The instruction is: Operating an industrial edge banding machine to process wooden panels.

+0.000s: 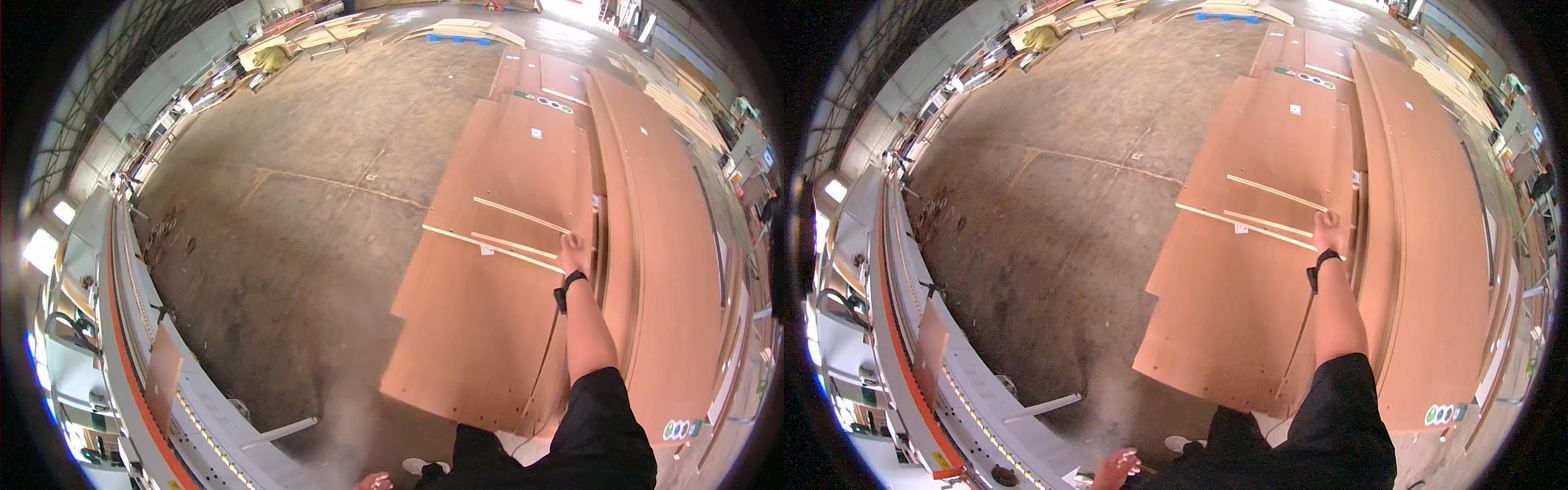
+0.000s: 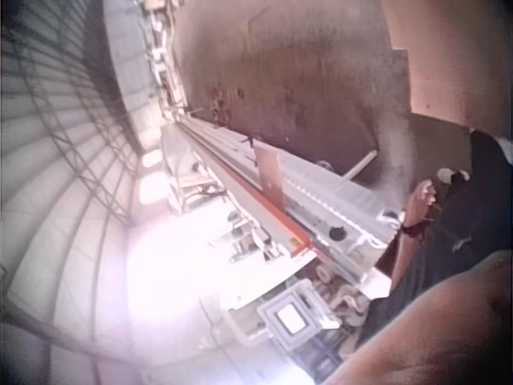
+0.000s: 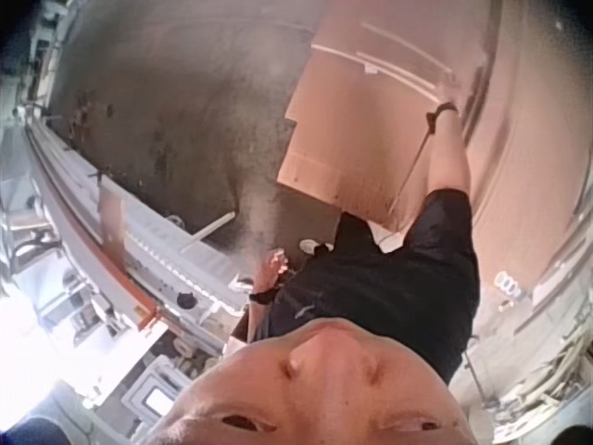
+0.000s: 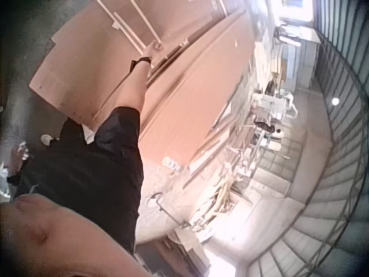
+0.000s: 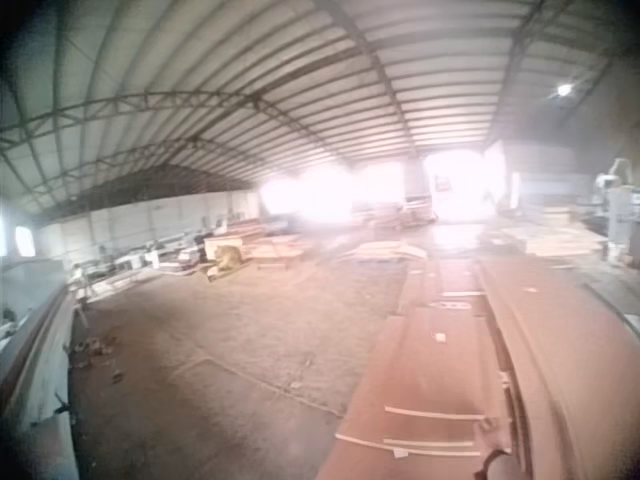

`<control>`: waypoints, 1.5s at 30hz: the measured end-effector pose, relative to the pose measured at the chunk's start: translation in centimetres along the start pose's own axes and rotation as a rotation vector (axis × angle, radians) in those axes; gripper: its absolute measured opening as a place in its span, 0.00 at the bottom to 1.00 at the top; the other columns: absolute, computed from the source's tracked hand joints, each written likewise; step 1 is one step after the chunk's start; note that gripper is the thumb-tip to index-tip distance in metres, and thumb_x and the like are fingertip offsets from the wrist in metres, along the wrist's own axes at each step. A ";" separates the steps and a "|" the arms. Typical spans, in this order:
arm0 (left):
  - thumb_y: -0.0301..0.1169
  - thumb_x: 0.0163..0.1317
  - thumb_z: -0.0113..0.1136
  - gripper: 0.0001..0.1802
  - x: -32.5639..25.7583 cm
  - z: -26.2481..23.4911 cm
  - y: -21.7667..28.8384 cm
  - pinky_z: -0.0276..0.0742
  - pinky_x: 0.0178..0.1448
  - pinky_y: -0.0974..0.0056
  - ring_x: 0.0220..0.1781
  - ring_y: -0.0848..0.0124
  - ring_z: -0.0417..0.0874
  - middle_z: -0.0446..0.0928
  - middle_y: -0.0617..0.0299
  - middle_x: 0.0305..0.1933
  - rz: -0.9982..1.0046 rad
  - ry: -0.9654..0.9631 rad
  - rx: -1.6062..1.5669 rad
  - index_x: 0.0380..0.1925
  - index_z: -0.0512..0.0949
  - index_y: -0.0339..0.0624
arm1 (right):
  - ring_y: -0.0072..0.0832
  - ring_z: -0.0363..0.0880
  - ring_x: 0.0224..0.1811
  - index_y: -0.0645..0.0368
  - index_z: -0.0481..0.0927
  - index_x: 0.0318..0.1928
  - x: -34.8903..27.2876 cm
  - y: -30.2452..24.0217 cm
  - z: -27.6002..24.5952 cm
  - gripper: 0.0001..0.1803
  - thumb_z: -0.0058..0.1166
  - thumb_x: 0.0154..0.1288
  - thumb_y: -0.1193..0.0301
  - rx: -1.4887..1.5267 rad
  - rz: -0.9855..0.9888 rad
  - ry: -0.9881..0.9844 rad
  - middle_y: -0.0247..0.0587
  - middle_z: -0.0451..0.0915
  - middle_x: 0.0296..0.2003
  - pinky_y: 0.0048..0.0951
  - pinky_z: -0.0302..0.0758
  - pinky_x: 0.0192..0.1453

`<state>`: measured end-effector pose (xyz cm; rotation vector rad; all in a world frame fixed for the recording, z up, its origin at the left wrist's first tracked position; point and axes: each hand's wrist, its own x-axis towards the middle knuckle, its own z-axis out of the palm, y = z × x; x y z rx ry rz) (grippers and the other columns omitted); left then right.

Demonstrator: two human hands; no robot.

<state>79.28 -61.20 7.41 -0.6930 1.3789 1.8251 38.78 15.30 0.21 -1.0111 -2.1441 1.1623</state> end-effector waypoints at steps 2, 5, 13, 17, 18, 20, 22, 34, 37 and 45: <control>0.35 0.75 0.55 0.19 0.6 4.2 1.4 0.80 0.40 0.67 0.45 0.71 0.82 0.79 0.61 0.49 -0.078 0.023 0.219 0.62 0.72 0.41 | 0.49 0.76 0.63 0.58 0.66 0.69 4.4 0.5 -3.1 0.40 0.54 0.66 0.44 -0.202 0.147 0.104 0.52 0.76 0.63 0.43 0.73 0.66; 0.35 0.76 0.51 0.17 -0.1 6.6 1.8 0.79 0.35 0.70 0.38 0.73 0.83 0.81 0.63 0.43 -0.061 0.003 -0.061 0.60 0.73 0.42 | 0.50 0.76 0.64 0.56 0.66 0.69 10.6 4.5 -1.0 0.41 0.56 0.65 0.44 -0.268 0.162 0.157 0.53 0.74 0.65 0.46 0.74 0.65; 0.34 0.78 0.44 0.18 1.5 6.3 4.1 0.79 0.49 0.68 0.50 0.74 0.79 0.78 0.66 0.53 -0.154 0.019 0.252 0.64 0.70 0.47 | 0.19 0.75 0.52 0.46 0.69 0.66 10.5 0.6 -1.4 0.29 0.64 0.67 0.63 0.508 0.442 -0.254 0.24 0.78 0.57 0.30 0.74 0.45; 0.33 0.73 0.57 0.18 6.7 8.2 5.8 0.83 0.50 0.63 0.48 0.66 0.84 0.82 0.56 0.50 0.003 0.022 0.356 0.59 0.75 0.38 | 0.14 0.74 0.37 0.45 0.73 0.63 7.0 -0.3 -4.8 0.26 0.65 0.67 0.66 0.592 0.411 -0.282 0.19 0.78 0.43 0.21 0.70 0.33; 0.33 0.74 0.57 0.19 8.0 9.5 7.5 0.84 0.51 0.62 0.48 0.67 0.85 0.82 0.51 0.50 0.063 0.026 0.610 0.59 0.74 0.33 | 0.13 0.73 0.35 0.46 0.74 0.60 5.1 -0.9 -5.6 0.24 0.65 0.66 0.66 0.586 0.434 -0.274 0.19 0.77 0.40 0.20 0.69 0.31; 0.36 0.75 0.56 0.20 11.0 9.9 7.9 0.83 0.51 0.63 0.47 0.68 0.85 0.82 0.53 0.50 0.158 -0.074 0.771 0.59 0.74 0.33 | 0.14 0.72 0.33 0.48 0.74 0.57 1.9 -0.7 -7.0 0.22 0.66 0.65 0.67 0.588 0.392 -0.446 0.21 0.74 0.36 0.19 0.68 0.27; 0.34 0.72 0.59 0.17 13.2 13.0 9.4 0.83 0.47 0.63 0.42 0.67 0.85 0.82 0.56 0.45 0.221 -0.121 0.660 0.54 0.77 0.35 | 0.15 0.71 0.30 0.51 0.73 0.58 -3.6 -1.0 -6.5 0.25 0.68 0.63 0.67 0.596 0.463 -0.359 0.26 0.74 0.37 0.20 0.68 0.26; 0.40 0.75 0.52 0.19 25.7 24.5 14.4 0.80 0.53 0.56 0.57 0.65 0.81 0.81 0.57 0.51 0.514 0.032 0.513 0.57 0.74 0.37 | 0.32 0.81 0.46 0.61 0.64 0.61 -37.4 -6.3 -3.7 0.28 0.63 0.67 0.66 0.427 0.447 -0.779 0.42 0.77 0.51 0.36 0.81 0.49; 0.40 0.76 0.52 0.18 19.5 25.0 16.2 0.81 0.56 0.52 0.54 0.62 0.82 0.81 0.56 0.51 0.286 0.292 -0.393 0.55 0.76 0.38 | 0.35 0.80 0.51 0.60 0.65 0.63 -35.1 -5.3 -5.4 0.30 0.58 0.70 0.57 0.363 0.560 -0.985 0.41 0.77 0.55 0.43 0.80 0.53; 0.37 0.73 0.57 0.13 7.8 10.3 11.4 0.80 0.44 0.57 0.39 0.66 0.82 0.80 0.60 0.42 0.432 0.733 -0.379 0.43 0.77 0.38 | 0.37 0.78 0.57 0.55 0.75 0.60 -21.8 -5.6 -4.0 0.28 0.52 0.72 0.47 1.178 0.820 -0.412 0.38 0.80 0.56 0.41 0.74 0.63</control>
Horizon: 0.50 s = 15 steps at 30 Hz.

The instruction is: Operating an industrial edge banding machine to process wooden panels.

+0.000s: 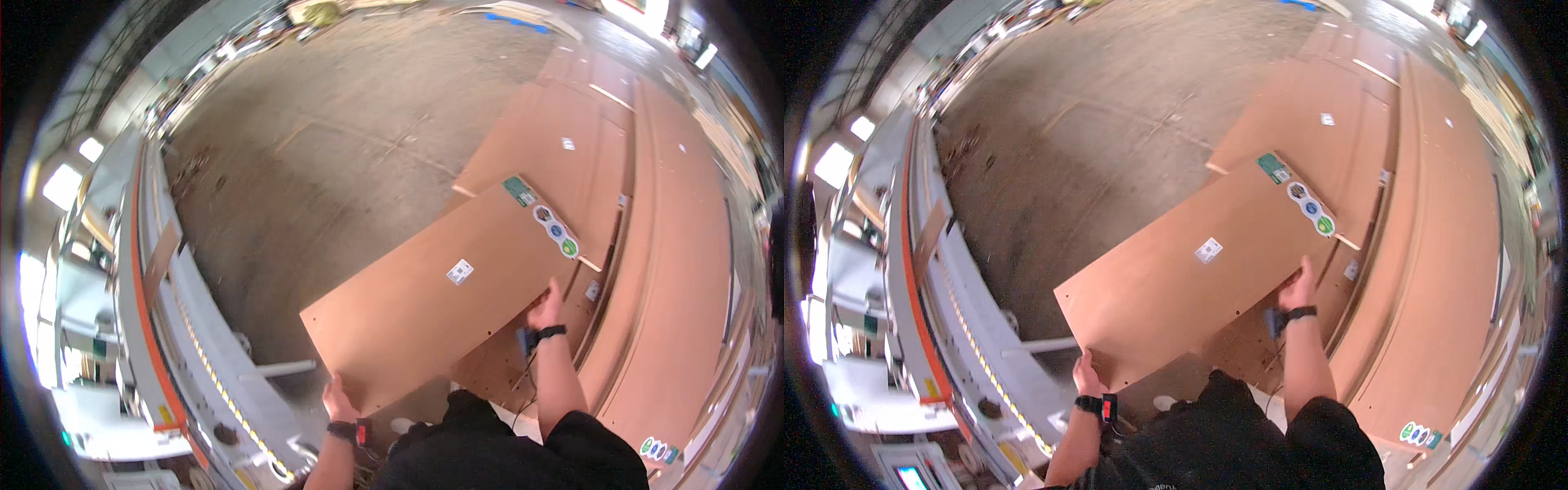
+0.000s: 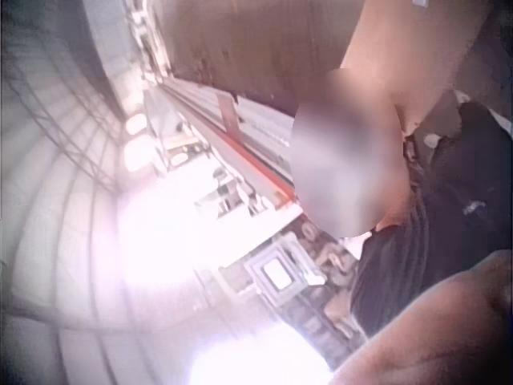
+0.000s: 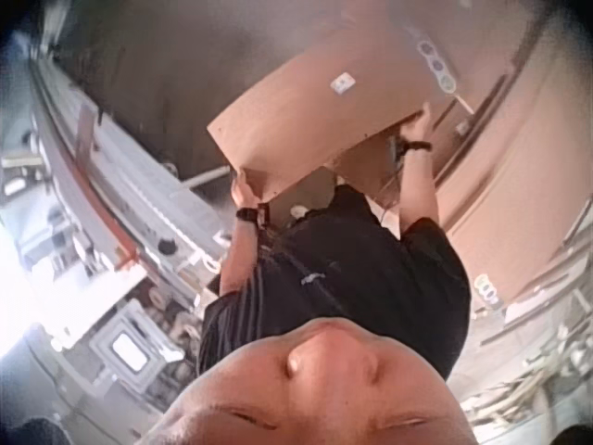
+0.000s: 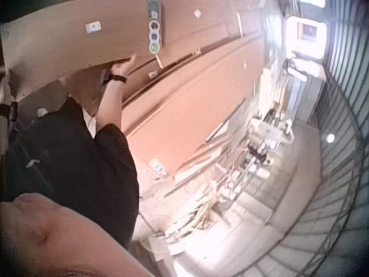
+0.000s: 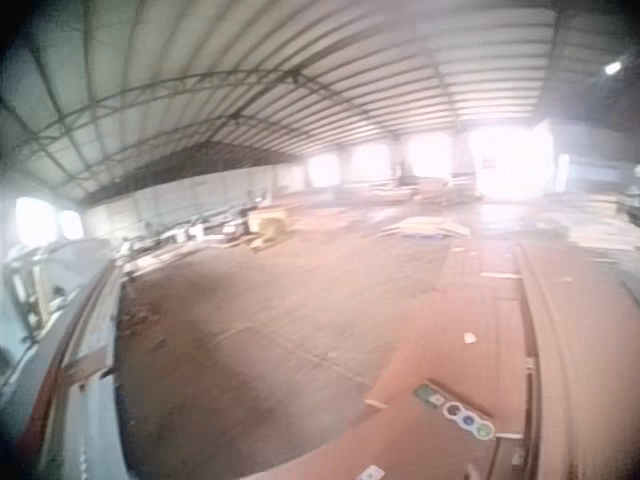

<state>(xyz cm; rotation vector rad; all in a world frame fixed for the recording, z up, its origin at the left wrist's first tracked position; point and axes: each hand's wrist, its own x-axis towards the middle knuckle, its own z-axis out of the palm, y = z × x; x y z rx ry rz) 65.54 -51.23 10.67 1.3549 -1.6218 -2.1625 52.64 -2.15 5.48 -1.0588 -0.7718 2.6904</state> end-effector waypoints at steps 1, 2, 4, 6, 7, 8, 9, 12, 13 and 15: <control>0.38 0.72 0.58 0.13 -0.5 -2.3 0.2 0.78 0.40 0.59 0.36 0.68 0.80 0.79 0.61 0.37 0.057 0.040 -0.058 0.38 0.77 0.38 | 0.36 0.78 0.57 0.55 0.76 0.60 -0.5 -0.1 1.1 0.27 0.53 0.72 0.48 -0.005 0.047 0.089 0.38 0.80 0.56 0.41 0.75 0.62; 0.38 0.71 0.59 0.13 -0.6 -4.6 0.2 0.76 0.39 0.61 0.35 0.69 0.79 0.78 0.61 0.35 0.090 0.089 -0.007 0.36 0.78 0.38 | 0.36 0.78 0.57 0.55 0.76 0.60 -0.5 1.0 0.7 0.27 0.53 0.72 0.48 -0.036 0.077 0.067 0.38 0.80 0.56 0.41 0.75 0.62; 0.38 0.70 0.61 0.13 -1.1 -9.5 0.3 0.77 0.41 0.61 0.37 0.69 0.80 0.80 0.61 0.36 0.110 0.161 0.047 0.37 0.79 0.38 | 0.33 0.79 0.56 0.56 0.78 0.58 -1.4 4.2 -0.4 0.26 0.55 0.72 0.50 -0.222 0.084 -0.019 0.36 0.81 0.54 0.39 0.76 0.60; 0.38 0.69 0.62 0.14 -2.1 -14.7 0.9 0.78 0.44 0.61 0.39 0.69 0.82 0.83 0.59 0.38 0.102 0.255 0.077 0.40 0.82 0.35 | 0.31 0.78 0.55 0.52 0.78 0.58 -4.1 7.5 -0.6 0.26 0.58 0.69 0.49 -0.293 0.094 -0.073 0.34 0.81 0.53 0.36 0.76 0.58; 0.38 0.68 0.63 0.14 -2.9 -17.5 1.1 0.78 0.44 0.61 0.40 0.69 0.82 0.83 0.60 0.38 0.155 0.250 0.026 0.39 0.82 0.35 | 0.31 0.77 0.54 0.50 0.78 0.58 -6.5 9.1 -0.1 0.28 0.59 0.66 0.46 -0.353 0.080 -0.101 0.32 0.80 0.53 0.35 0.75 0.57; 0.37 0.68 0.62 0.13 -3.7 -20.3 1.3 0.73 0.39 0.64 0.35 0.73 0.76 0.79 0.65 0.33 0.159 0.304 0.023 0.36 0.81 0.35 | 0.30 0.77 0.54 0.49 0.78 0.58 -9.1 10.3 0.5 0.27 0.60 0.66 0.47 -0.348 0.112 -0.126 0.32 0.81 0.53 0.35 0.75 0.56; 0.36 0.69 0.61 0.13 -4.9 -23.3 1.8 0.68 0.34 0.67 0.30 0.78 0.70 0.74 0.69 0.28 0.164 0.354 0.023 0.33 0.80 0.36 | 0.29 0.78 0.54 0.49 0.78 0.58 -12.2 11.4 2.1 0.27 0.60 0.65 0.48 -0.340 0.143 -0.149 0.31 0.81 0.53 0.34 0.75 0.55; 0.36 0.68 0.63 0.12 -6.7 -32.4 2.0 0.70 0.40 0.67 0.35 0.76 0.74 0.77 0.69 0.32 0.189 0.438 -0.047 0.35 0.82 0.37 | 0.29 0.77 0.54 0.49 0.78 0.57 -13.8 13.4 3.4 0.27 0.58 0.67 0.46 -0.435 0.075 -0.237 0.33 0.81 0.52 0.34 0.74 0.58; 0.37 0.68 0.64 0.12 -7.5 -36.0 1.9 0.71 0.44 0.67 0.38 0.76 0.76 0.79 0.68 0.35 0.210 0.445 -0.034 0.38 0.84 0.38 | 0.30 0.77 0.55 0.51 0.77 0.59 -13.3 13.7 3.3 0.29 0.56 0.68 0.45 -0.448 0.139 -0.277 0.35 0.80 0.53 0.34 0.73 0.60; 0.39 0.68 0.65 0.14 -9.0 -41.0 2.1 0.70 0.41 0.70 0.37 0.79 0.75 0.78 0.71 0.33 0.240 0.517 -0.015 0.36 0.84 0.36 | 0.31 0.77 0.55 0.54 0.75 0.60 -13.4 16.6 4.2 0.32 0.54 0.69 0.43 -0.475 0.175 -0.070 0.37 0.79 0.55 0.35 0.72 0.62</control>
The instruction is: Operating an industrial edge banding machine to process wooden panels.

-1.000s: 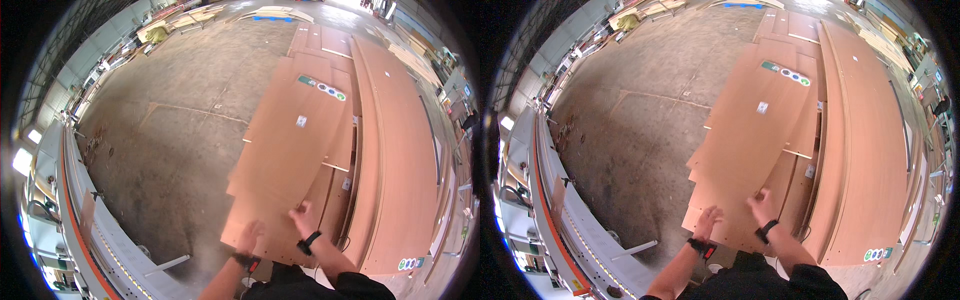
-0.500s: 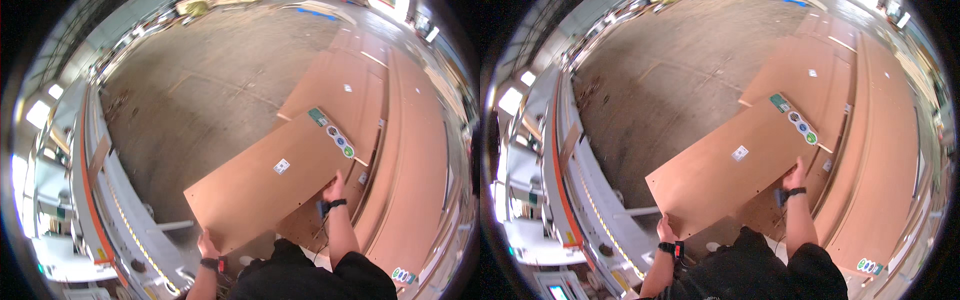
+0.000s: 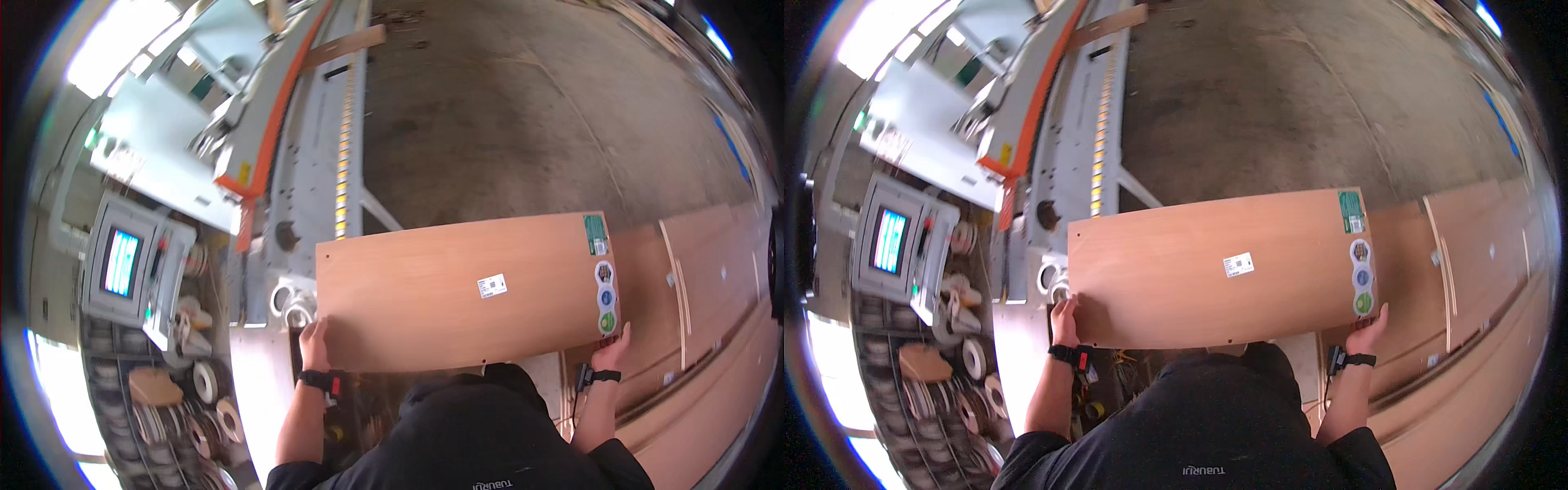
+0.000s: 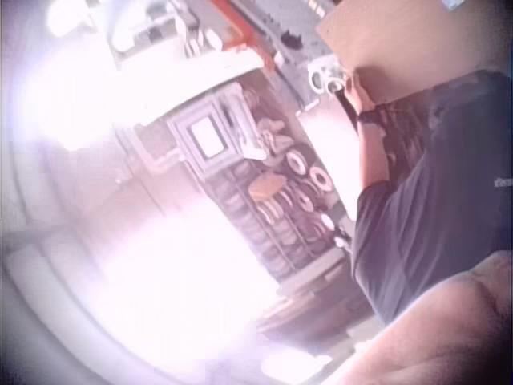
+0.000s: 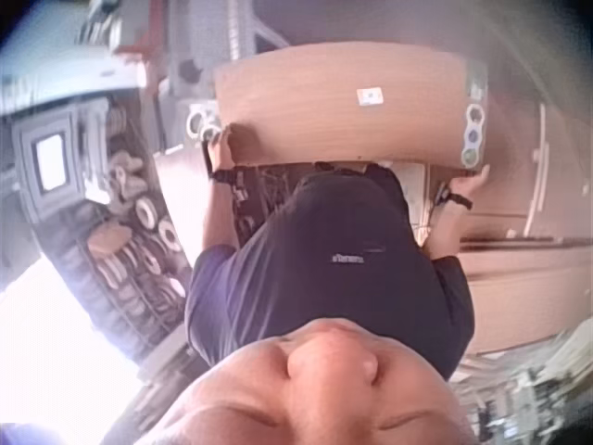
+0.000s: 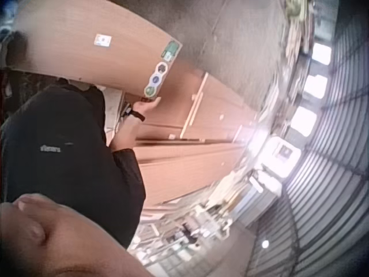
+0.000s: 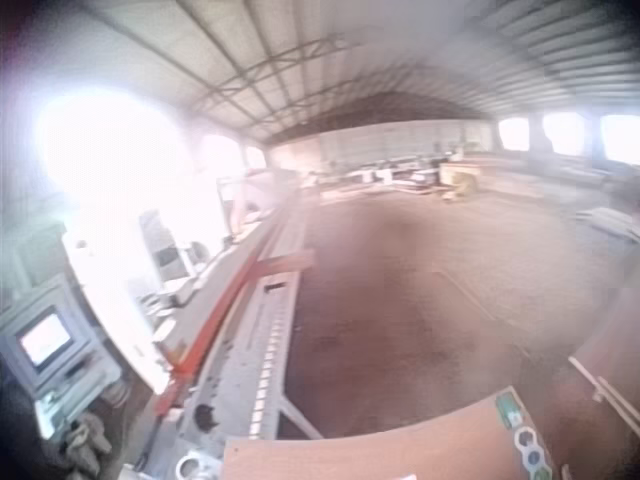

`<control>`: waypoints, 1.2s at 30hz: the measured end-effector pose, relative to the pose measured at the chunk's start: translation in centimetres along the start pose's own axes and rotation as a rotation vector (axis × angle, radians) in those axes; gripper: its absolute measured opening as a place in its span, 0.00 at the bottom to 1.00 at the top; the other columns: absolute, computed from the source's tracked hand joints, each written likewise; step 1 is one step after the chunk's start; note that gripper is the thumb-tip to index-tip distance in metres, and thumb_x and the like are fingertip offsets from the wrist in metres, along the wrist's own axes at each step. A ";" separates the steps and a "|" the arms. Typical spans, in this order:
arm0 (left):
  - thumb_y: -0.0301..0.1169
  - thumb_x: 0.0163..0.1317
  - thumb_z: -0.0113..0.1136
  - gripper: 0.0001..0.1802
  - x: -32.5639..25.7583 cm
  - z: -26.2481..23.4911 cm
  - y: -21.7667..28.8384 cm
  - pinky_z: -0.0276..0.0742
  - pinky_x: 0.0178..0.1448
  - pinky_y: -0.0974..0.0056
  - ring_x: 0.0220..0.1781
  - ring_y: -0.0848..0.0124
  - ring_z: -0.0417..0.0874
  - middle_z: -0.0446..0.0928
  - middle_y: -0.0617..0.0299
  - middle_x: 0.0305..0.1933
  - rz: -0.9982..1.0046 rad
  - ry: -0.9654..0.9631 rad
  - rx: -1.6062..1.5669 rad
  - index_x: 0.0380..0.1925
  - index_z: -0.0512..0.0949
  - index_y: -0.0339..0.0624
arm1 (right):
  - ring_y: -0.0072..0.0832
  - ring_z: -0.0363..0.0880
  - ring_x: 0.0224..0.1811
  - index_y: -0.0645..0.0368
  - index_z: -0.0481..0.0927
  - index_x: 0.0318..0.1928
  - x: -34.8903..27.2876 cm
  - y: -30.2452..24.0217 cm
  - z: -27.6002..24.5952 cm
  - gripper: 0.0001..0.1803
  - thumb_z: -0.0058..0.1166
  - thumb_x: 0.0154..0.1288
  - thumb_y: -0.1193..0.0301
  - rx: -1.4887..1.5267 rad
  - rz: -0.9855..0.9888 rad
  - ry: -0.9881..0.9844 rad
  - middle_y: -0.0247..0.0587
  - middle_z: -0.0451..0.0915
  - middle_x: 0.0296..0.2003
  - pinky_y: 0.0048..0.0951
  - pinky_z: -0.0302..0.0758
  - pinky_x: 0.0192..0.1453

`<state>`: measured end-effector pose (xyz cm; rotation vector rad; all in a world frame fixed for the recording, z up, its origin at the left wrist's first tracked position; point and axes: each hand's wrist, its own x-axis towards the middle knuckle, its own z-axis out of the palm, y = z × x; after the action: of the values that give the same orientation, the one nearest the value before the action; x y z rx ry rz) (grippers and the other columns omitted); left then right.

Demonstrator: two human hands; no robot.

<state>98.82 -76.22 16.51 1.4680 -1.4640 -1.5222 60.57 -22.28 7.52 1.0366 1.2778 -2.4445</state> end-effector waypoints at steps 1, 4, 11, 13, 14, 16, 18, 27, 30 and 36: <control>0.39 0.67 0.65 0.15 1.5 -3.8 -1.4 0.69 0.40 0.69 0.35 0.79 0.75 0.78 0.70 0.32 -0.014 0.068 0.051 0.36 0.84 0.36 | 0.31 0.77 0.57 0.56 0.75 0.59 -2.6 2.1 3.1 0.32 0.53 0.69 0.44 -0.054 -0.036 -0.074 0.37 0.79 0.56 0.36 0.74 0.59; 0.39 0.66 0.65 0.16 4.9 -10.2 -3.1 0.70 0.38 0.67 0.33 0.77 0.75 0.79 0.68 0.31 -0.012 0.172 0.071 0.34 0.84 0.35 | 0.30 0.82 0.47 0.52 0.78 0.57 -3.5 8.0 6.2 0.32 0.51 0.69 0.40 -0.168 0.075 -0.104 0.33 0.83 0.49 0.33 0.80 0.45; 0.46 0.62 0.65 0.21 13.3 -21.8 -6.2 0.75 0.39 0.63 0.32 0.72 0.80 0.82 0.59 0.27 0.004 0.302 0.444 0.34 0.85 0.34 | 0.26 0.80 0.45 0.47 0.77 0.55 -4.2 18.7 11.6 0.30 0.54 0.68 0.39 -0.533 0.239 -0.211 0.31 0.81 0.46 0.28 0.80 0.43; 0.46 0.62 0.65 0.21 14.8 -22.8 -7.0 0.77 0.42 0.60 0.33 0.65 0.82 0.83 0.54 0.30 0.060 0.359 0.511 0.36 0.84 0.35 | 0.27 0.79 0.48 0.47 0.76 0.57 -4.4 20.0 13.2 0.30 0.53 0.68 0.39 -0.528 0.266 -0.215 0.31 0.80 0.49 0.30 0.80 0.47; 0.46 0.61 0.65 0.22 15.3 -22.4 -6.0 0.79 0.45 0.57 0.35 0.59 0.85 0.85 0.50 0.33 0.130 0.396 0.598 0.37 0.84 0.35 | 0.29 0.79 0.52 0.47 0.75 0.59 -4.9 20.4 14.0 0.30 0.53 0.69 0.39 -0.501 0.296 -0.201 0.32 0.79 0.52 0.31 0.80 0.50; 0.42 0.59 0.66 0.22 16.9 -25.5 -7.4 0.77 0.57 0.52 0.51 0.48 0.83 0.84 0.46 0.45 0.231 0.410 0.709 0.47 0.82 0.38 | 0.27 0.78 0.46 0.47 0.78 0.54 -6.8 22.5 16.1 0.28 0.50 0.71 0.39 -0.577 0.295 -0.198 0.28 0.82 0.46 0.30 0.76 0.48; 0.41 0.59 0.67 0.28 18.5 -27.5 -6.4 0.71 0.66 0.49 0.65 0.48 0.72 0.75 0.49 0.59 0.456 0.556 0.783 0.58 0.74 0.43 | 0.28 0.76 0.53 0.46 0.76 0.60 -9.0 24.0 17.2 0.28 0.50 0.71 0.41 -0.567 0.265 -0.221 0.30 0.80 0.52 0.34 0.74 0.54; 0.36 0.54 0.71 0.41 18.7 -40.0 7.3 0.58 0.75 0.51 0.73 0.55 0.66 0.70 0.53 0.68 0.589 1.109 0.993 0.68 0.66 0.43 | 0.33 0.70 0.64 0.47 0.71 0.65 -11.0 23.3 17.7 0.34 0.53 0.68 0.40 -0.708 0.415 -0.323 0.31 0.72 0.63 0.42 0.70 0.65; 0.41 0.55 0.72 0.44 20.8 -44.3 8.2 0.50 0.80 0.51 0.78 0.63 0.60 0.67 0.60 0.73 0.520 1.116 1.115 0.70 0.64 0.48 | 0.29 0.75 0.57 0.43 0.71 0.65 -11.2 22.5 17.7 0.33 0.51 0.68 0.38 -0.906 0.345 -0.321 0.28 0.77 0.57 0.37 0.72 0.57; 0.39 0.68 0.56 0.23 24.7 -49.0 7.3 0.48 0.81 0.49 0.72 0.67 0.70 0.76 0.63 0.64 0.374 0.996 1.422 0.62 0.72 0.53 | 0.24 0.80 0.43 0.40 0.75 0.60 -10.0 21.9 17.2 0.29 0.49 0.68 0.38 -0.998 0.290 -0.414 0.24 0.81 0.49 0.30 0.74 0.45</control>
<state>136.33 -116.01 25.19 1.9290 -1.8919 0.7543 69.57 -50.49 6.63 0.3661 1.7068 -1.3640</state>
